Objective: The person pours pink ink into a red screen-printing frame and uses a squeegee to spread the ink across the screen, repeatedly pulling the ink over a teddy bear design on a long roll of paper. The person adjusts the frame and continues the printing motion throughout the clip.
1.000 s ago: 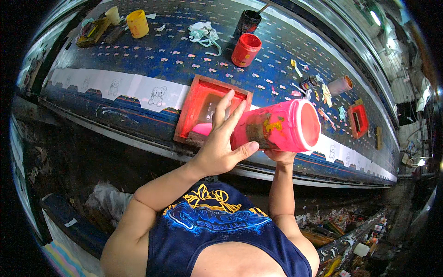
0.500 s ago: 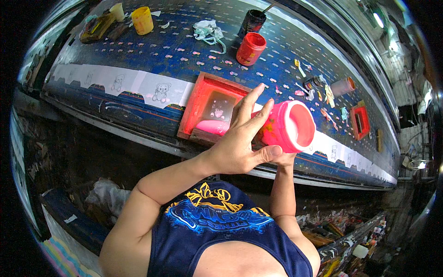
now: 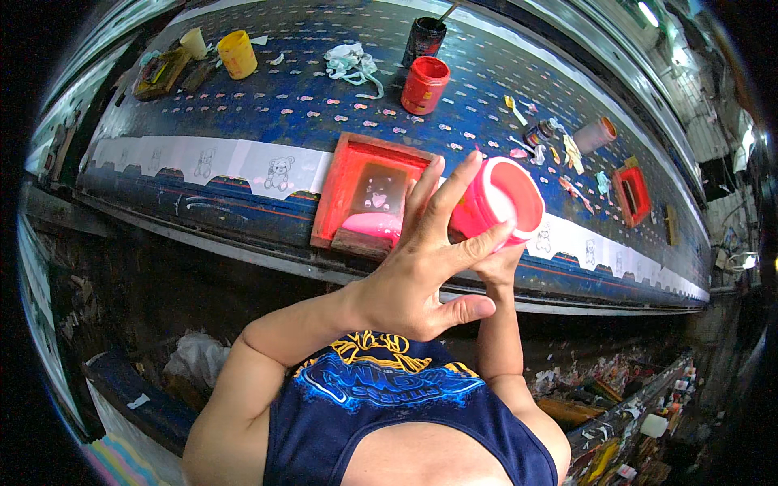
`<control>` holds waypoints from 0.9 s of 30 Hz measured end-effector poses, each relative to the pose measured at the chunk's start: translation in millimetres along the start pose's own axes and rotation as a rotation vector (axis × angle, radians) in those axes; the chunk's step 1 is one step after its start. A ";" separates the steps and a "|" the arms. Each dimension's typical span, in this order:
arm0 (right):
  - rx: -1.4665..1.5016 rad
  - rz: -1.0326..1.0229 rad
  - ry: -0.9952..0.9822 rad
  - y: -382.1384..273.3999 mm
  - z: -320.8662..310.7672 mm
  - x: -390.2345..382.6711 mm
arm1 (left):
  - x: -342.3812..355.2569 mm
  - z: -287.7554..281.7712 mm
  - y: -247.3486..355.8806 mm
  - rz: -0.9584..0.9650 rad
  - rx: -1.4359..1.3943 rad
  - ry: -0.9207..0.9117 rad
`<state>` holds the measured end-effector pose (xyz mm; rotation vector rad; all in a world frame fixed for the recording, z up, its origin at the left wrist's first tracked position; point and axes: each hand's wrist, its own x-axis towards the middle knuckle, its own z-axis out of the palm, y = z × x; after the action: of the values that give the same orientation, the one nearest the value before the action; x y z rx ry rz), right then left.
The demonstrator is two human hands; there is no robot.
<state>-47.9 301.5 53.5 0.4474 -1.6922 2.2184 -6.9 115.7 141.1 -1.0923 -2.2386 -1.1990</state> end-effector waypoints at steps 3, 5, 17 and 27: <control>-0.121 -0.070 -0.064 -4.6 -2.6 2.0 | 16.9 -11.2 4.5 0.009 0.187 0.029; -0.142 -0.033 -0.102 -6.8 -4.9 0.6 | 30.0 -12.1 -1.0 0.038 0.369 0.022; -0.297 -0.048 -0.049 -7.1 -14.5 2.9 | 43.0 -25.1 -13.5 0.040 0.147 -0.043; -0.454 -0.068 -0.037 -5.7 -28.9 7.1 | 41.3 -12.2 -7.4 0.048 0.451 -0.182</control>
<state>-53.5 331.2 54.3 0.4211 -2.0869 1.7119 -39.0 122.1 170.1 -1.0916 -2.4360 -0.5466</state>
